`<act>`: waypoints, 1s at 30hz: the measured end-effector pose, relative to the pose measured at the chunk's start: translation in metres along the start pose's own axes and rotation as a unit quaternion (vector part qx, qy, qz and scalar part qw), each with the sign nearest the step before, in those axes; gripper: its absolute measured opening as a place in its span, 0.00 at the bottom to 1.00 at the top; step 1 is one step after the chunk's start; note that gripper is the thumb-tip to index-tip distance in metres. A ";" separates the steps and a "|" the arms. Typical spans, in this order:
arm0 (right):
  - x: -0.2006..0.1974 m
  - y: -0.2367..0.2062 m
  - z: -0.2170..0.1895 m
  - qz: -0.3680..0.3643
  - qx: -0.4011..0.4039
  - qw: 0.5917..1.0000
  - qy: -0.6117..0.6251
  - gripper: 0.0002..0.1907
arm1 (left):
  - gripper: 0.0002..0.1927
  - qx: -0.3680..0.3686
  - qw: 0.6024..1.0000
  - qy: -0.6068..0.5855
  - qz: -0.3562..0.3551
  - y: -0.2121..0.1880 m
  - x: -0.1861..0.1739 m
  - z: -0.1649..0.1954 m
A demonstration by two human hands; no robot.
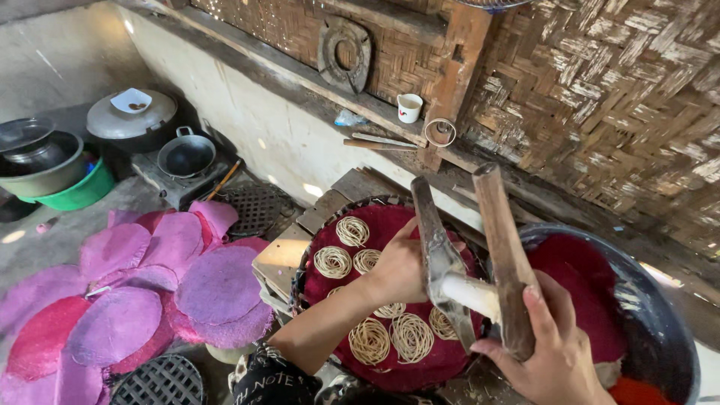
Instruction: The person scoops dough from a large basin with a spatula, loads it into a wooden hand press, and squeezes the press lever to extrude strands of dough onto a cloth-lined round tray, forming coiled noodle nests. They repeat the loading and pressing cycle, adding nests to the tray.
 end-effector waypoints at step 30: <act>0.098 -0.101 0.065 -0.049 0.346 0.330 0.877 0.59 | 0.69 0.090 0.476 -0.866 -0.122 0.116 0.001 -0.024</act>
Point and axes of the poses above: each hand's wrist, its own y-axis towards the middle knuckle, its own x-axis out of the palm, z = x × y, the point moved 9 cm from there along y, towards the middle knuckle, and after that the axes turned 9 degrees about -x, right-handed, at the moved point
